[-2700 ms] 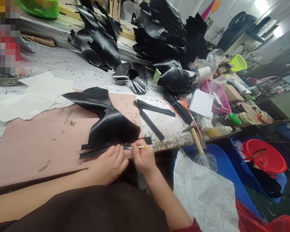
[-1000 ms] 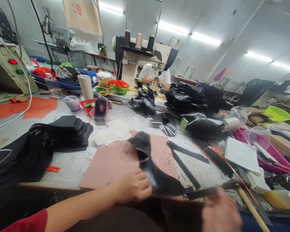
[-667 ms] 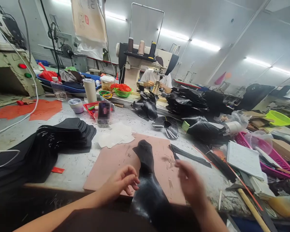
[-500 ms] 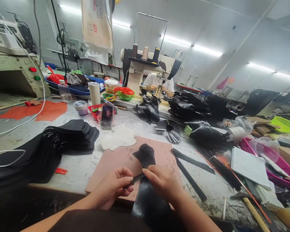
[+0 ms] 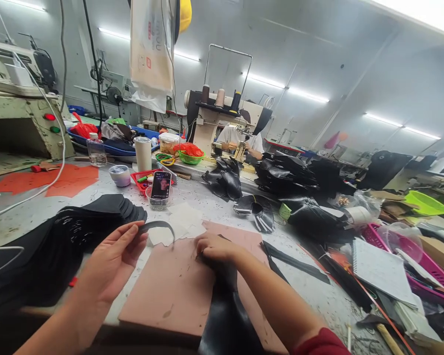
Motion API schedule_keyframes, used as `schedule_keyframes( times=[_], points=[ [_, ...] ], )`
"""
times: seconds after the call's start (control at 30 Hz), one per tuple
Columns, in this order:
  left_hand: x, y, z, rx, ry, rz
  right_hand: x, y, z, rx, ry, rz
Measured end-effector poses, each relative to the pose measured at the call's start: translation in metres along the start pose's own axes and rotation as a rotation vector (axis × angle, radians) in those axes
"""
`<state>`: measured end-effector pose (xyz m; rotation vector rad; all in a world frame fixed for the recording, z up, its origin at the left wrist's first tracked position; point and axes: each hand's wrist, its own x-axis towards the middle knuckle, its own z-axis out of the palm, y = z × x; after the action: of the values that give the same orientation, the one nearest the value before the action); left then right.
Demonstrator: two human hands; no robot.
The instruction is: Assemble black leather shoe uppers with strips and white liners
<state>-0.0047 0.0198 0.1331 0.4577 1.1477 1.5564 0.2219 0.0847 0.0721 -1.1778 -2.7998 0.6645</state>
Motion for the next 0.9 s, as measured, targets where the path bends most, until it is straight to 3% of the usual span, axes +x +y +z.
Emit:
schedule_keyframes(
  times=[0.1, 0.2, 0.3, 0.4, 0.53, 0.67, 0.73, 0.9],
  points=[
    [0.011, -0.005, 0.014, -0.088, -0.019, -0.019, -0.001, -0.004, -0.004, -0.048, -0.081, -0.024],
    [0.017, -0.023, 0.029, -0.062, -0.090, -0.033, -0.022, -0.020, -0.019, -0.128, -0.064, -0.020],
    [0.011, -0.054, 0.041, 0.099, -0.286, -0.088, -0.050, -0.049, -0.036, -0.220, 0.006, -0.168],
    [-0.007, -0.085, 0.045, 0.326, -0.499, -0.161, -0.072, -0.071, -0.043, -0.116, -0.013, -0.291],
    [-0.026, -0.108, 0.040, 0.509, -0.698, -0.162, -0.092, -0.065, -0.023, 0.141, 0.111, -0.077],
    [-0.030, -0.114, 0.037, 0.546, -0.839, -0.207, -0.111, -0.051, 0.008, 0.310, 0.314, 0.101],
    [-0.032, -0.114, 0.037, 0.523, -0.863, -0.252, -0.119, -0.050, 0.018, 0.372, 0.393, 0.160],
    [-0.041, -0.110, 0.042, 0.503, -0.784, -0.296, -0.129, -0.052, 0.024, 0.461, 0.464, 0.268]
  ],
)
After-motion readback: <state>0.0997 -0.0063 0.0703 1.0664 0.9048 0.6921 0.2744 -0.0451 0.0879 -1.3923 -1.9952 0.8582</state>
